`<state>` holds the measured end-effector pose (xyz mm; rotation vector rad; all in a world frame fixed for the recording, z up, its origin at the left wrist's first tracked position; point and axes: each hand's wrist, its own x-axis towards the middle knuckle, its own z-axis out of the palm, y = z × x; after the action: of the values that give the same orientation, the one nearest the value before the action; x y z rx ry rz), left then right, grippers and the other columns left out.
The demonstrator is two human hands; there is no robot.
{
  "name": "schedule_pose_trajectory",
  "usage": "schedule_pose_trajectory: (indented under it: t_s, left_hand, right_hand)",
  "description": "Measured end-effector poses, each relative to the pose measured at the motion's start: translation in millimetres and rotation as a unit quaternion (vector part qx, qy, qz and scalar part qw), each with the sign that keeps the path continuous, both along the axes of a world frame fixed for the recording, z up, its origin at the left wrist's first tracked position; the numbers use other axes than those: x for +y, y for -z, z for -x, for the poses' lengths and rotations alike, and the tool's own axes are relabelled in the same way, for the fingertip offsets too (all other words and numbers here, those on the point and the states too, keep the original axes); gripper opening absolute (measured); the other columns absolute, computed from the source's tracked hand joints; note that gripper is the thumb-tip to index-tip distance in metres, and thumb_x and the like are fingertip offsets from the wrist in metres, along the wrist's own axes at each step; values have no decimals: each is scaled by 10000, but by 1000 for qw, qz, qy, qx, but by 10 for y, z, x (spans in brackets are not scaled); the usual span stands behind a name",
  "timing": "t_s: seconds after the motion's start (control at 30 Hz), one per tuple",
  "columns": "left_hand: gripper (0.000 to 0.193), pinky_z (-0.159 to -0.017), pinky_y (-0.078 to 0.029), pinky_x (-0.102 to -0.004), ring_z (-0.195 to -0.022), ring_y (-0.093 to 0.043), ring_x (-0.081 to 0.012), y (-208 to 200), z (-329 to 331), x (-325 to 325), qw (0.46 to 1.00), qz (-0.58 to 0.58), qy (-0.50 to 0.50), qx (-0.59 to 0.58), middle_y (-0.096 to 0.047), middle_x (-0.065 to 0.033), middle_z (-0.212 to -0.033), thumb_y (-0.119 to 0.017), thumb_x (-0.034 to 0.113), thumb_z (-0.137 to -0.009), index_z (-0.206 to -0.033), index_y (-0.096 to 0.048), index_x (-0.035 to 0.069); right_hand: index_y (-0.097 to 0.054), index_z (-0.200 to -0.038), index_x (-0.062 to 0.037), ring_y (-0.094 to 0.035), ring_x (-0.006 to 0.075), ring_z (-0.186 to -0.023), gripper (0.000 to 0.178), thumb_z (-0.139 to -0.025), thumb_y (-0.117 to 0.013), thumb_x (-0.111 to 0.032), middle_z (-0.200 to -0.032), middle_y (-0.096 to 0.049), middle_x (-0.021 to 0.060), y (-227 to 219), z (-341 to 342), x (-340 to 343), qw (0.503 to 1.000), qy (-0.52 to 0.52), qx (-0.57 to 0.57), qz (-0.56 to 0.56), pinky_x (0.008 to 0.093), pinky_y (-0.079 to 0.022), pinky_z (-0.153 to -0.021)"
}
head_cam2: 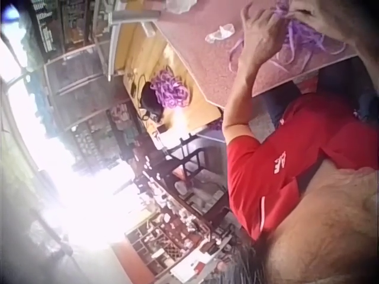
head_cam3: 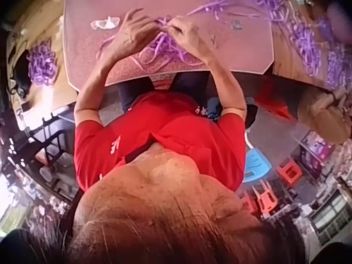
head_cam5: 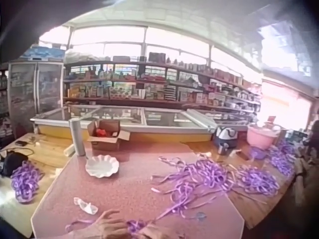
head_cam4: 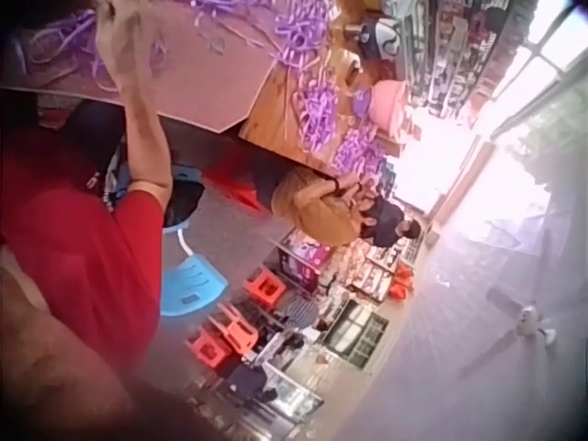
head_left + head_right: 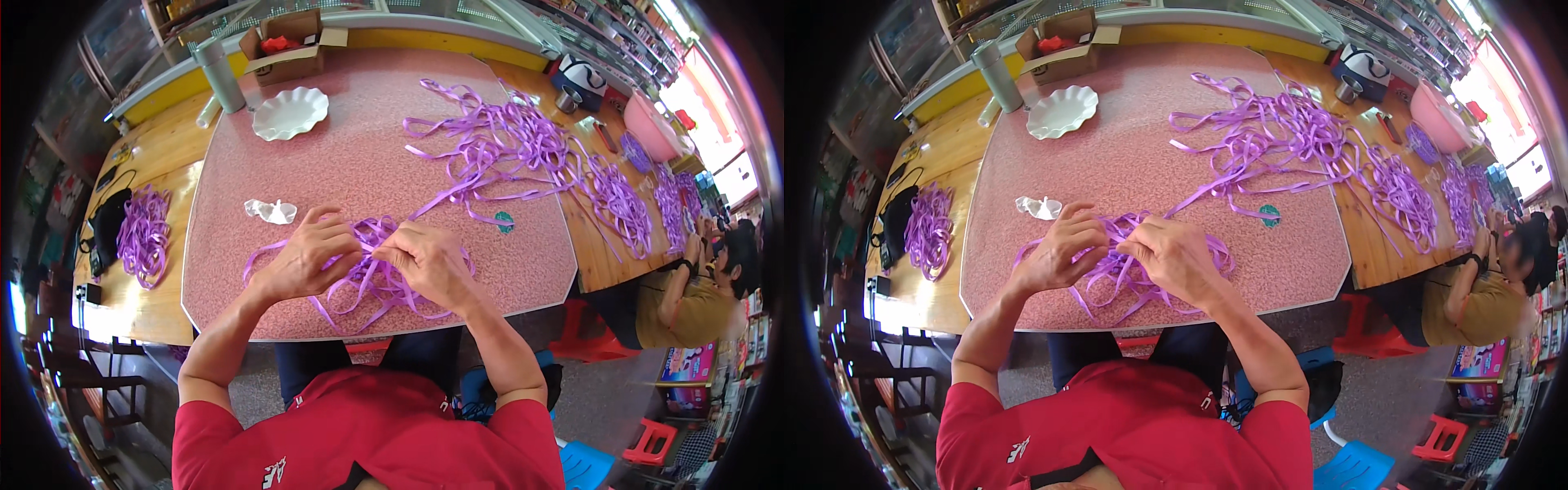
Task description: Tying knots in purple plastic ribbons at a table.
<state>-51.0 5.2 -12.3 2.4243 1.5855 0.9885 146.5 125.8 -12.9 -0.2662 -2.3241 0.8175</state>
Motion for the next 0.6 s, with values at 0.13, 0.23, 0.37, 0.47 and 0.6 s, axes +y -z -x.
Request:
schedule_pose_trajectory:
  t_s: [0.13,0.23,0.37,0.47,0.6]
  left_hand:
    - [74,-1041,-367,-489,-925,-611,-242,38,59,-94,993,84,15,-85,-622,-68,-904,-636,115,-908,-917,-611,46]
    - [202,-1063,-349,-507,-1079,-578,-259,149,88,-50,973,137,16,-186,-613,-83,-1085,-635,168,-928,-1080,-604,38]
    - [418,-1060,-369,-492,-1205,-517,-295,194,-216,370,974,35,24,-221,-564,-97,-1249,-667,200,-907,-1284,-553,58]
    - [438,-1003,-428,-425,-1144,-543,-268,33,-401,710,952,51,155,-258,-589,-89,-1196,-709,201,-871,-1265,-583,57]
    - [338,-939,-459,-368,-1032,-574,-220,73,-185,967,977,98,76,-171,-620,-71,-1078,-713,178,-878,-1182,-636,53]
  right_hand:
    - [-673,-794,-51,-573,262,-622,148,-822,-759,-167,-710,-610,65,42,38,50,993,-21,50,-107,373,-442,-570]
    - [-692,-813,-59,-581,228,-623,122,-828,-759,-160,-731,-638,61,-19,34,11,989,3,71,-133,335,-451,-566]
    - [-699,-850,-45,-582,158,-603,132,-884,-725,-169,-759,-672,51,-112,-9,-49,991,12,134,5,275,-455,-551]
    - [-695,-874,-28,-586,106,-604,169,-944,-671,-180,-775,-684,48,-358,-172,-94,957,-97,59,266,232,-463,-545]
    - [-690,-950,-60,-498,75,-544,181,-996,-597,-209,-764,-651,48,-469,-670,238,907,-107,230,336,223,-387,-478]
